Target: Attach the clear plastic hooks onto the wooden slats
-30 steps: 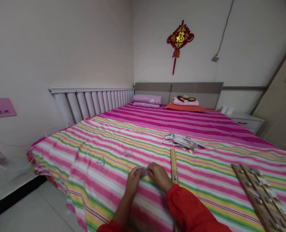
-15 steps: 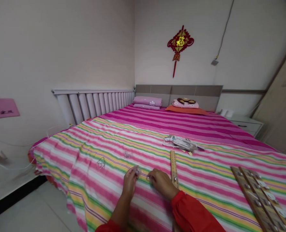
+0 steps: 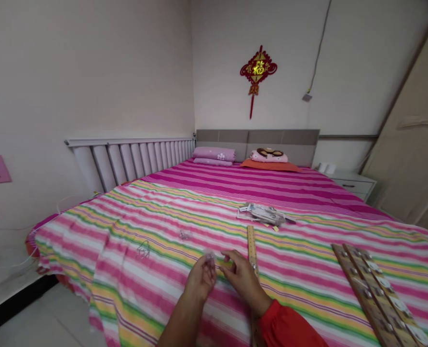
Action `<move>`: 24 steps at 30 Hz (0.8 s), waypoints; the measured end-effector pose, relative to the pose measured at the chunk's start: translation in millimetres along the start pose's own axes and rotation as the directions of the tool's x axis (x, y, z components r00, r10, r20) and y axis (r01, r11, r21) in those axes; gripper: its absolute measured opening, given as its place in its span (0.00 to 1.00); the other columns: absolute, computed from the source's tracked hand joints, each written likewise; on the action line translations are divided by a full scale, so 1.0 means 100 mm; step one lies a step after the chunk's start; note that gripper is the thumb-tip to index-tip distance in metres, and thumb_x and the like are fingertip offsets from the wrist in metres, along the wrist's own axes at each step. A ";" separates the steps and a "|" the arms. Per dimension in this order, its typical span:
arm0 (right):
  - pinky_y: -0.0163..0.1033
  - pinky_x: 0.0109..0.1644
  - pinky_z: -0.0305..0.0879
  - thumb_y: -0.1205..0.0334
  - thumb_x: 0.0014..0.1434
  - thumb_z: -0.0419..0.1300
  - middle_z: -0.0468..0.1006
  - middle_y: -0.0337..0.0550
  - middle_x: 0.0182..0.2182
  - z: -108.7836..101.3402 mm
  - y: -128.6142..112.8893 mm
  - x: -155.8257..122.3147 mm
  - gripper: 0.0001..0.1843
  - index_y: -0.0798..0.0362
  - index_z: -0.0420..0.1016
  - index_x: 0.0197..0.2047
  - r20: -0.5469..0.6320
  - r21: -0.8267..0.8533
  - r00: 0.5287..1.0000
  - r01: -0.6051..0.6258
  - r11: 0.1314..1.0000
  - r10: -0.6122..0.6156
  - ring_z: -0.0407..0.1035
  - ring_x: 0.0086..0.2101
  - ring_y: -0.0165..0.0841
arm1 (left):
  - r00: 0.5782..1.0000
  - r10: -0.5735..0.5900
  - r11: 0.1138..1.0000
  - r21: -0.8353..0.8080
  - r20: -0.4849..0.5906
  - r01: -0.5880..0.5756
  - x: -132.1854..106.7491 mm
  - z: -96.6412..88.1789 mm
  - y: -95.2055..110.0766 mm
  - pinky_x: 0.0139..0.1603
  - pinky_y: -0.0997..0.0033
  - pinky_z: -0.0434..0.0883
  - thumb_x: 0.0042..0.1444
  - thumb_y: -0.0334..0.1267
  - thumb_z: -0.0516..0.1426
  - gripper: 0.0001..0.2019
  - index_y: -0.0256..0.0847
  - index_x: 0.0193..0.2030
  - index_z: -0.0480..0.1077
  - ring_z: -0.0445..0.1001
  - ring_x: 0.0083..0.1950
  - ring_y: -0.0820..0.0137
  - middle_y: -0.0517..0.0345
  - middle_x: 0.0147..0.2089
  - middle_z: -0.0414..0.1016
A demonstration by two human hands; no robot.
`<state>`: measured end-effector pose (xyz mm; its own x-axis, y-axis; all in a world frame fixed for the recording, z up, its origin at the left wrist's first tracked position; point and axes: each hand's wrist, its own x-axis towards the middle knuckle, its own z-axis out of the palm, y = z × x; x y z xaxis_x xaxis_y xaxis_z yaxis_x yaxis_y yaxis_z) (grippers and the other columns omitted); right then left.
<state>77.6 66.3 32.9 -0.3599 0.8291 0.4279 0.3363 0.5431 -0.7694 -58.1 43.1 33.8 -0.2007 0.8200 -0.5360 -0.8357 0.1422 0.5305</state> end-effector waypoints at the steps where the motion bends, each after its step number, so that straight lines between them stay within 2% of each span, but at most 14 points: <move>1: 0.35 0.29 0.62 0.67 0.49 0.59 0.74 0.42 0.33 -0.01 0.02 -0.01 0.17 0.52 0.74 0.45 -0.029 0.055 0.999 -0.019 0.998 0.021 0.66 0.26 0.31 | 0.998 -0.069 0.998 -0.013 -0.012 0.069 -0.06 0.06 -0.02 0.17 0.85 0.63 0.54 0.27 0.55 0.08 0.35 0.25 0.66 0.66 0.15 0.81 0.63 0.17 0.69; 3: 0.34 0.25 0.59 0.66 0.50 0.59 0.74 0.41 0.30 -0.05 0.05 -0.02 0.13 0.52 0.76 0.41 -0.065 0.135 0.997 -0.035 0.990 0.044 0.62 0.22 0.28 | 0.982 -0.184 0.982 -0.048 -0.029 0.183 -0.17 0.17 -0.07 0.15 0.85 0.63 0.55 0.28 0.54 0.08 0.34 0.25 0.67 0.67 0.14 0.80 0.63 0.15 0.68; 5: 0.33 0.25 0.57 0.65 0.50 0.60 0.74 0.40 0.28 -0.11 0.07 -0.05 0.09 0.52 0.77 0.36 -0.091 0.182 0.995 -0.021 0.983 0.038 0.61 0.22 0.28 | 0.969 -0.246 0.968 -0.063 -0.015 0.244 -0.25 0.25 -0.13 0.15 0.85 0.63 0.55 0.28 0.54 0.08 0.34 0.26 0.67 0.67 0.14 0.80 0.64 0.15 0.68; 8: 0.33 0.25 0.57 0.63 0.51 0.60 0.74 0.40 0.27 -0.21 0.08 -0.10 0.07 0.52 0.78 0.33 -0.137 0.212 0.990 0.002 0.977 0.027 0.62 0.23 0.28 | 0.965 -0.262 0.963 -0.066 0.001 0.261 -0.32 0.35 -0.23 0.16 0.85 0.63 0.56 0.28 0.54 0.07 0.33 0.27 0.67 0.67 0.15 0.81 0.64 0.15 0.69; 11: 0.34 0.26 0.58 0.64 0.52 0.60 0.74 0.40 0.28 -0.32 0.11 -0.16 0.08 0.51 0.78 0.37 -0.191 0.210 0.982 0.034 0.977 0.007 0.63 0.23 0.29 | 0.963 -0.269 0.962 -0.048 -0.013 0.269 -0.35 0.44 -0.32 0.16 0.85 0.62 0.55 0.27 0.55 0.06 0.33 0.26 0.67 0.67 0.14 0.81 0.64 0.15 0.69; 14: 0.35 0.31 0.63 0.65 0.54 0.58 0.74 0.42 0.30 -0.44 0.14 -0.21 0.08 0.50 0.78 0.36 -0.179 0.209 0.982 0.091 0.974 -0.053 0.68 0.29 0.32 | 0.957 -0.289 0.957 -0.019 -0.021 0.288 -0.36 0.52 -0.39 0.16 0.85 0.62 0.53 0.27 0.56 0.06 0.34 0.26 0.67 0.66 0.14 0.82 0.66 0.15 0.67; 17: 0.37 0.36 0.65 0.64 0.55 0.57 0.75 0.44 0.31 -0.55 0.15 -0.23 0.08 0.50 0.78 0.33 -0.178 0.229 0.981 0.116 0.966 -0.075 0.70 0.34 0.34 | 0.954 -0.300 0.954 0.022 0.016 0.300 -0.36 0.58 -0.45 0.18 0.84 0.62 0.53 0.27 0.55 0.06 0.34 0.26 0.67 0.67 0.16 0.81 0.66 0.16 0.68; 19: 0.37 0.34 0.64 0.60 0.54 0.59 0.75 0.43 0.30 -0.62 0.17 -0.22 0.07 0.51 0.78 0.32 -0.220 0.261 0.975 0.068 0.963 -0.009 0.70 0.31 0.34 | 0.945 -0.316 0.948 0.063 0.083 0.311 -0.35 0.61 -0.49 0.19 0.84 0.63 0.53 0.27 0.55 0.04 0.34 0.28 0.68 0.68 0.17 0.81 0.63 0.19 0.70; 22: 0.34 0.24 0.59 0.52 0.50 0.62 0.71 0.37 0.21 -0.71 0.24 -0.19 0.11 0.52 0.75 0.30 -0.233 0.399 0.944 -0.127 0.908 0.234 0.64 0.21 0.30 | 0.921 -0.347 0.933 0.166 0.174 0.320 -0.30 0.64 -0.55 0.22 0.82 0.64 0.53 0.34 0.57 0.05 0.33 0.31 0.70 0.70 0.21 0.79 0.59 0.24 0.74; 24: 0.33 0.19 0.53 0.47 0.47 0.63 0.66 0.32 0.16 -0.77 0.32 -0.16 0.15 0.52 0.72 0.28 -0.193 0.492 0.910 -0.233 0.839 0.367 0.58 0.15 0.27 | 0.948 -0.281 0.933 0.272 0.146 0.235 -0.24 0.64 -0.58 0.24 0.80 0.64 0.51 0.38 0.59 0.08 0.34 0.31 0.71 0.70 0.23 0.77 0.57 0.26 0.74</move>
<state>160.6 80.8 38.4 -0.0364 0.9793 0.1989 -0.0624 0.1964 -0.9785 27.6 51.1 58.0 0.1195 0.8188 -0.5616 -0.6879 0.4761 0.5479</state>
